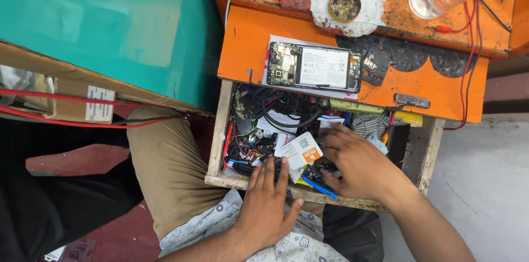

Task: The person assembles a mobile phone by placing internal components and using a screwdriver to secure screws into the device frame.

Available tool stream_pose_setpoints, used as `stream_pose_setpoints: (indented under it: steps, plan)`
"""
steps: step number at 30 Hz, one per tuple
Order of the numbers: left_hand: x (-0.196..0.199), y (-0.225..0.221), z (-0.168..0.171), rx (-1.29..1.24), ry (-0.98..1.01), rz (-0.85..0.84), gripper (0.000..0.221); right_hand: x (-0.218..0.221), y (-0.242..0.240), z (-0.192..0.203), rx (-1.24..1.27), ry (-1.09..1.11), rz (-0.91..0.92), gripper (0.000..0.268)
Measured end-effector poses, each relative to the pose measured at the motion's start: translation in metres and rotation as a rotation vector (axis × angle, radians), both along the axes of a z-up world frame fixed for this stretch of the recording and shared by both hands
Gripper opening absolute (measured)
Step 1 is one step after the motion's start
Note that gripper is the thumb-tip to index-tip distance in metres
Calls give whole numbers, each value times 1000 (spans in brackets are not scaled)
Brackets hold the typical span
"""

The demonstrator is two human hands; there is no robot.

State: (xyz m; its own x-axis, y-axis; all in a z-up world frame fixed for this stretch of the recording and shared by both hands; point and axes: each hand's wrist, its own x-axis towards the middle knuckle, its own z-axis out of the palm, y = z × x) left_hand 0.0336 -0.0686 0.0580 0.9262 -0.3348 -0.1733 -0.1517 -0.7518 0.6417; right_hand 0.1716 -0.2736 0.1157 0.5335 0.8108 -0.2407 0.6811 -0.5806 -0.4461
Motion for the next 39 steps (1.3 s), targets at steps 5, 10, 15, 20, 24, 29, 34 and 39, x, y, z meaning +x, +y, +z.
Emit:
stream_pose_setpoints:
  steps: [5, 10, 15, 20, 24, 29, 34, 39]
  plan:
    - [3, -8, -1, -1, -21, 2, 91, -34, 18, 24, -116, -301, -181, 44]
    - [-1, -17, -5, -82, 121, -100, 66, -31, 97, -26, 174, -252, 86, 44]
    - [-1, -17, -4, 45, 15, -98, 81, 7, 151, -71, 111, -614, 115, 45]
    - [-8, 17, -1, -129, 0, -149, 76, 0, 120, -63, 43, -142, 83, 36]
    - [-12, 49, 7, -325, 67, -318, 59, -9, 90, -50, -12, -234, 124, 42]
    - [5, 73, 5, -223, 60, 21, 48, -15, 70, -50, 29, -239, 87, 37]
    - [20, 75, -2, -194, -26, 237, 64, -20, 59, -52, 97, -147, 26, 36]
    - [14, 49, -11, -11, -47, -23, 72, -22, 48, -50, 66, -124, 16, 29]
